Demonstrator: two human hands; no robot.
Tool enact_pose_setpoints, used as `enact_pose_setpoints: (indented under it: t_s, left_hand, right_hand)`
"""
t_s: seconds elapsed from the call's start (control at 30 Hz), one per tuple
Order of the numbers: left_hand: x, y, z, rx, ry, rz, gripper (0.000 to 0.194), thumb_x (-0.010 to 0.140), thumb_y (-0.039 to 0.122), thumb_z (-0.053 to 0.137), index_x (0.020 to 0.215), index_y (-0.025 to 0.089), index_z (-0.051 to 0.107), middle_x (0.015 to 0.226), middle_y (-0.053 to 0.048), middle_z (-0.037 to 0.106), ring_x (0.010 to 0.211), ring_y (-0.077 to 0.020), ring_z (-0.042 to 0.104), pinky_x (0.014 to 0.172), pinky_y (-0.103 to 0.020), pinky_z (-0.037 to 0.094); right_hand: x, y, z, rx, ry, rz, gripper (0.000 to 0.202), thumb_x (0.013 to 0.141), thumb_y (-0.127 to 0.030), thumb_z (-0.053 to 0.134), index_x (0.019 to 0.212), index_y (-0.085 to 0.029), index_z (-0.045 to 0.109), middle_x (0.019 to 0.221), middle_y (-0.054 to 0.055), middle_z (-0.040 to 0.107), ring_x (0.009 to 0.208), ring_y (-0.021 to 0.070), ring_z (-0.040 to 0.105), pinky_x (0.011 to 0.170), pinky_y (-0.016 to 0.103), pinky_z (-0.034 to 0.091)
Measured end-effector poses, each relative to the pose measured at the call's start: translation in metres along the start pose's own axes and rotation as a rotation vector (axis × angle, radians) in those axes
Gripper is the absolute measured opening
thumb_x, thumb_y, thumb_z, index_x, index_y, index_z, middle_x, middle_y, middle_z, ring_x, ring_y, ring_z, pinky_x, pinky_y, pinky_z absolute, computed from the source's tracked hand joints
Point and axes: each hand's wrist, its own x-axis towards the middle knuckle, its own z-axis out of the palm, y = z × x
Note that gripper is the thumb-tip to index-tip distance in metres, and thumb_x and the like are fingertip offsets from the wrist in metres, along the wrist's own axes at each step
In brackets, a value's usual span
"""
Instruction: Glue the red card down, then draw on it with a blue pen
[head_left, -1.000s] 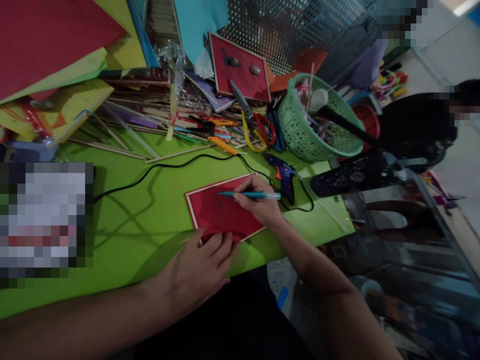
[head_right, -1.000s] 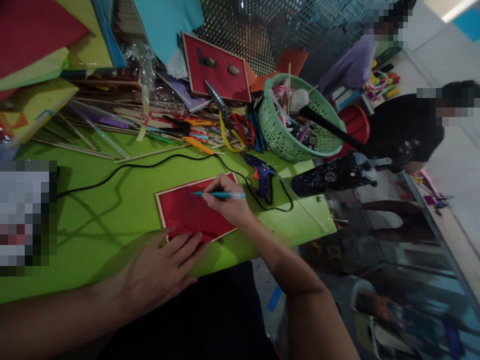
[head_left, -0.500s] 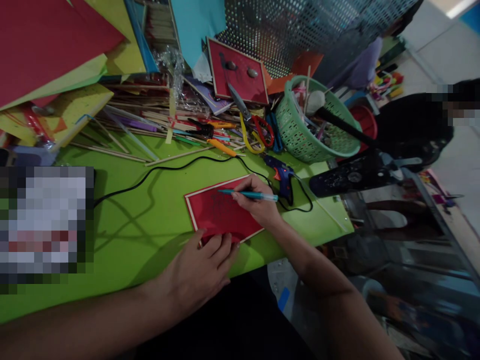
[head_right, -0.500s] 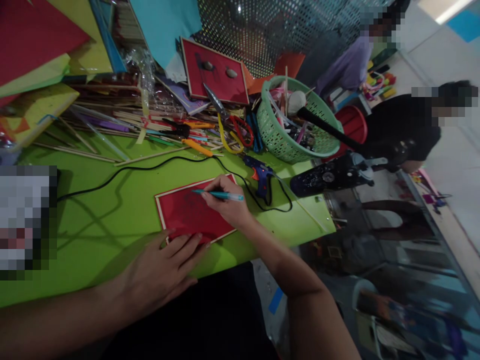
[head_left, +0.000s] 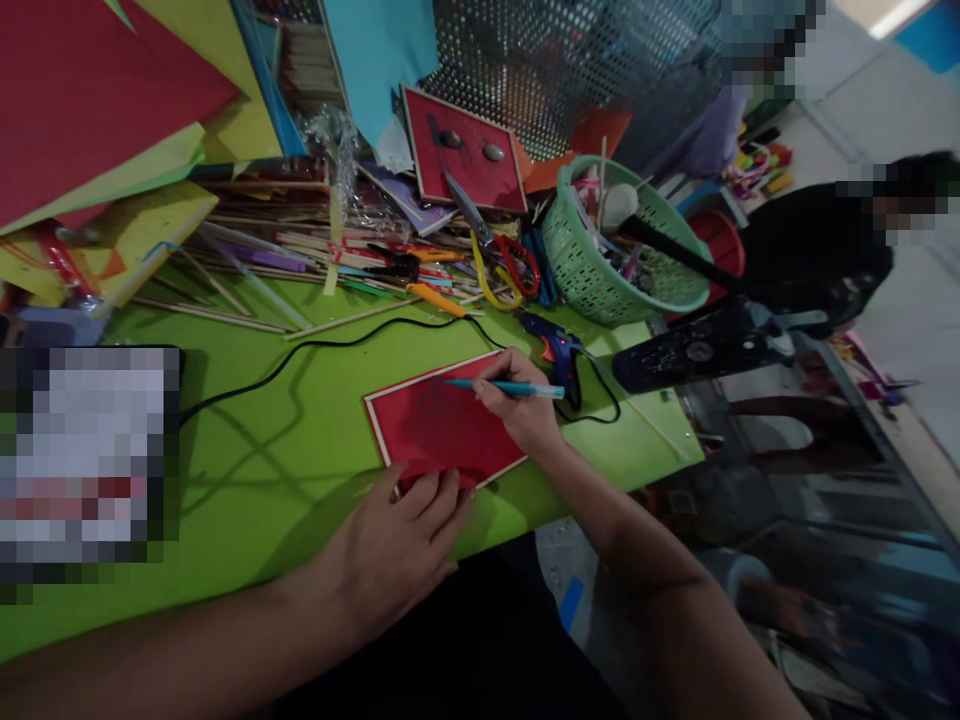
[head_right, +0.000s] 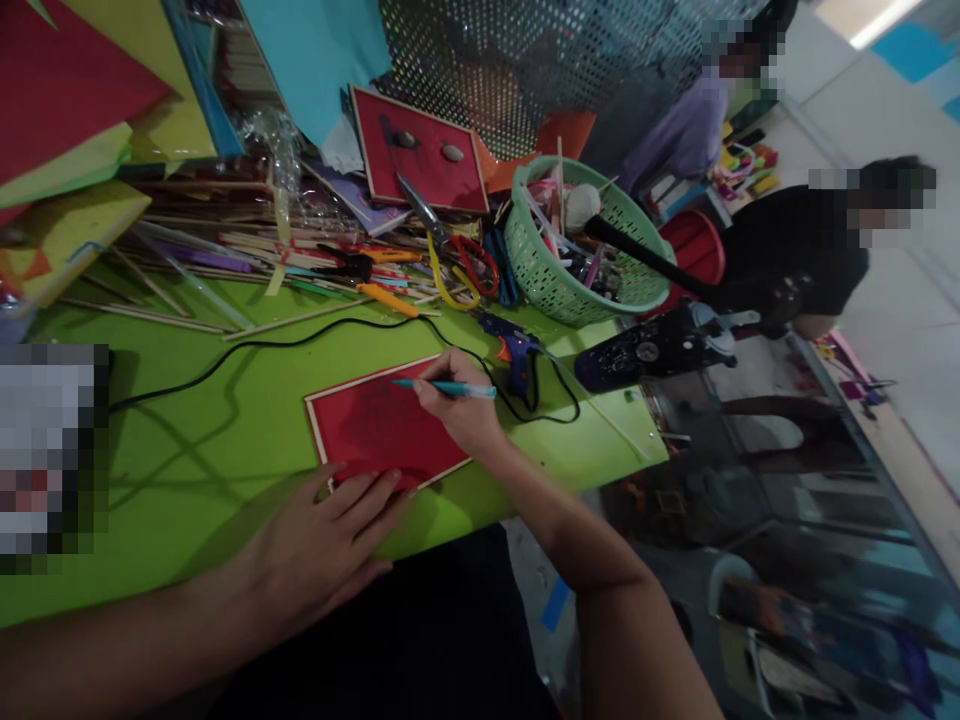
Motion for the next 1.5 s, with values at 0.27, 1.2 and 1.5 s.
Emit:
enact_pose_setpoints:
  t_s: [0.27,1.2,1.5]
  left_hand:
    - [0.0011,0.0001,-0.0026,-0.006,0.001,0.005,0.054,0.098,0.054,0.055,0.141,0.021,0.061,0.137,-0.009,0.068,0.118,-0.0261,0.057,0.097,-0.044,0.04]
    - [0.0016,0.0008,-0.0006,0.003,0.011,-0.004,0.058,0.096,0.055,0.058,0.142,0.021,0.061,0.136,-0.008,0.07,0.114,-0.0255,0.06,0.095,-0.045,0.043]
    - [0.0018,0.0016,-0.0019,0.007,0.029,-0.01,0.056,0.095,0.055,0.059,0.141,0.022,0.062,0.135,-0.007,0.071,0.115,-0.025,0.061,0.096,-0.046,0.043]
  right_hand:
    - [-0.0017,-0.0017,0.0005,0.024,-0.067,-0.014,0.02,0.082,-0.035,0.074,0.077,-0.023,0.058,0.067,-0.003,0.06,0.06,0.0121,0.051,0.055,0.026,0.041]
    - [-0.0032,0.0005,0.005,0.054,-0.196,-0.055,0.017,0.087,-0.033,0.076,0.084,-0.022,0.063,0.072,-0.003,0.065,0.062,0.0119,0.056,0.056,0.026,0.044]
    - [-0.0024,-0.0024,0.0071,0.041,-0.24,-0.031,0.017,0.086,-0.035,0.077,0.087,-0.022,0.066,0.074,-0.002,0.066,0.062,0.0115,0.055,0.057,0.025,0.044]
